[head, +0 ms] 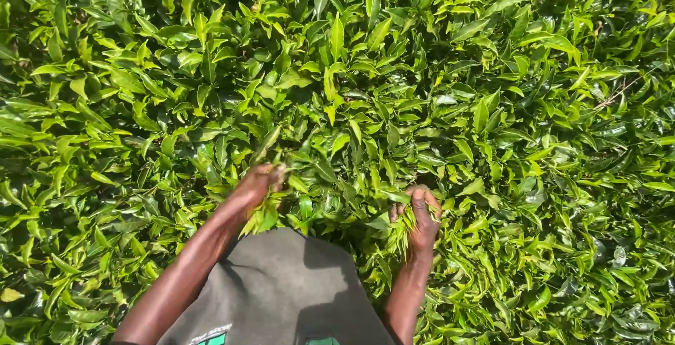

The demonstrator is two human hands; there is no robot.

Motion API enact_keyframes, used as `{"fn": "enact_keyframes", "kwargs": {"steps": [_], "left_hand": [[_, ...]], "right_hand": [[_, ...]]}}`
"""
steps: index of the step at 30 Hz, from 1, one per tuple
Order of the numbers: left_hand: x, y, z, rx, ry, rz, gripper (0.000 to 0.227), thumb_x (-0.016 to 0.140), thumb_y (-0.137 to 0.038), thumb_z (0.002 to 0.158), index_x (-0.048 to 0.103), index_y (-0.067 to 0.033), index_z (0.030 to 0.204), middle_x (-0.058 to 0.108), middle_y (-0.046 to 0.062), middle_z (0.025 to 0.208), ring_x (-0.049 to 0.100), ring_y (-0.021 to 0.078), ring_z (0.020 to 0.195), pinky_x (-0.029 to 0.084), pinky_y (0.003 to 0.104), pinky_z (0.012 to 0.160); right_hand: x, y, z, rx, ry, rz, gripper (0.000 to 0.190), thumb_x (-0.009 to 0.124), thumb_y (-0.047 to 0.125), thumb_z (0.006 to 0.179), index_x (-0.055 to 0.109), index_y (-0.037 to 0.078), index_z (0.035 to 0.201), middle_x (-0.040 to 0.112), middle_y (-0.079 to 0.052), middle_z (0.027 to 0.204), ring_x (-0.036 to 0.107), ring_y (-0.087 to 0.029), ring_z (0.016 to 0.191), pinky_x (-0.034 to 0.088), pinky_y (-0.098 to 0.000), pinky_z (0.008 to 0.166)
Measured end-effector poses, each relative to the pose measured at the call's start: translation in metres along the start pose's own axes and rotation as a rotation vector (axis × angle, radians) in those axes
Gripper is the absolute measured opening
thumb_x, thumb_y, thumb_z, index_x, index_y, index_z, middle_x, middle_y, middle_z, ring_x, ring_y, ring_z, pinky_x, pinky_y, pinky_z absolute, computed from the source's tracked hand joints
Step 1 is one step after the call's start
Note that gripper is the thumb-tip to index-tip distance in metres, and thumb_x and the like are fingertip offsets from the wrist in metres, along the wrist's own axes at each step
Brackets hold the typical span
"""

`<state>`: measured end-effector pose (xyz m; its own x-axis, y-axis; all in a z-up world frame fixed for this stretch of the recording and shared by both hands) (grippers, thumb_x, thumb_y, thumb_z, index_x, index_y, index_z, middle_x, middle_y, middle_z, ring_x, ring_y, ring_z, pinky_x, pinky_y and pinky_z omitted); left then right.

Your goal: The person stands in a tea plantation and uses both hands to pluck fresh green tea leaves from the bushes. They gather the leaves into bunches and continue harvesting across the field.

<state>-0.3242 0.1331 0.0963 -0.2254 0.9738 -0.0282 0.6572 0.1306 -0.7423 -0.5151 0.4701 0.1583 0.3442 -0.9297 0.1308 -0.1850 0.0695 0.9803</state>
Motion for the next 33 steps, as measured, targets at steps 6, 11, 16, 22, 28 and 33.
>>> {"fn": "enact_keyframes", "kwargs": {"steps": [6, 11, 16, 22, 28, 33], "left_hand": [[0.001, -0.096, -0.134, -0.028, 0.516, -0.016, 0.069, 0.075, -0.003, 0.092, 0.048, -0.0055, 0.156, 0.052, 0.028, 0.144, 0.045, 0.0476, 0.131, 0.050, 0.062, 0.113], [0.017, -0.114, -0.051, 0.146, 0.289, 0.288, 0.080, 0.089, -0.017, 0.091, 0.049, -0.0083, 0.160, 0.058, 0.031, 0.160, 0.052, 0.0511, 0.150, 0.045, 0.069, 0.124], [0.036, -0.130, 0.097, 0.425, -0.214, 0.045, 0.027, 0.062, -0.026, 0.117, 0.081, -0.0159, 0.101, 0.076, 0.007, 0.083, 0.075, 0.0240, 0.080, 0.056, 0.055, 0.104], [0.072, -0.082, 0.183, 0.042, -0.111, 0.071, 0.036, 0.078, -0.034, 0.108, 0.070, 0.0007, 0.115, 0.063, 0.003, 0.077, 0.050, 0.0155, 0.048, 0.048, 0.035, 0.048], [0.030, -0.128, 0.029, 0.711, 0.050, -0.034, 0.030, 0.059, -0.027, 0.118, 0.076, -0.0056, 0.105, 0.080, 0.024, 0.090, 0.077, 0.0340, 0.092, 0.052, 0.057, 0.114], [-0.017, -0.020, -0.021, 0.582, -0.042, -0.439, 0.042, 0.051, -0.029, 0.120, 0.070, -0.0041, 0.093, 0.072, 0.014, 0.071, 0.074, 0.0266, 0.071, 0.060, 0.044, 0.087]], "right_hand": [[0.023, -0.006, 0.001, 0.010, -0.028, 0.076, 0.039, 0.057, 0.031, 0.117, 0.063, 0.000, 0.095, 0.059, -0.018, 0.065, 0.063, -0.024, 0.051, 0.064, -0.0388, 0.047], [0.038, -0.018, 0.029, -0.031, 0.115, 0.183, 0.043, 0.052, 0.037, 0.119, 0.059, 0.005, 0.090, 0.056, -0.011, 0.065, 0.062, -0.022, 0.054, 0.063, -0.0365, 0.047], [0.032, -0.017, 0.021, -0.113, 0.258, 0.272, 0.061, 0.031, 0.049, 0.122, 0.055, 0.011, 0.082, 0.060, -0.014, 0.061, 0.065, -0.024, 0.049, 0.063, -0.0361, 0.040], [0.058, 0.007, 0.007, -0.125, 0.140, 0.254, 0.055, 0.030, 0.034, 0.123, 0.046, 0.015, 0.074, 0.052, -0.010, 0.056, 0.060, -0.022, 0.049, 0.063, -0.0350, 0.042], [0.035, -0.022, -0.001, -0.017, 0.117, 0.446, 0.051, 0.040, 0.032, 0.122, 0.044, 0.014, 0.075, 0.047, -0.011, 0.057, 0.057, -0.023, 0.049, 0.062, -0.0380, 0.042], [0.024, -0.024, 0.019, 0.008, 0.116, 0.429, 0.044, 0.044, 0.023, 0.120, 0.048, 0.013, 0.078, 0.055, -0.016, 0.058, 0.071, -0.034, 0.053, 0.067, -0.0426, 0.049]]}}
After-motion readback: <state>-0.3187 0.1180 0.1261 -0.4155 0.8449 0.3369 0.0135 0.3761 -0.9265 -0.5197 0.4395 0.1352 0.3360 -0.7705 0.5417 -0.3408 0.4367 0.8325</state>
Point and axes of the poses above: each hand's wrist, its own z-axis towards the middle knuckle, its own x-axis out of the palm, y = z × x, the point moved 8 cm from there along z, towards the middle knuckle
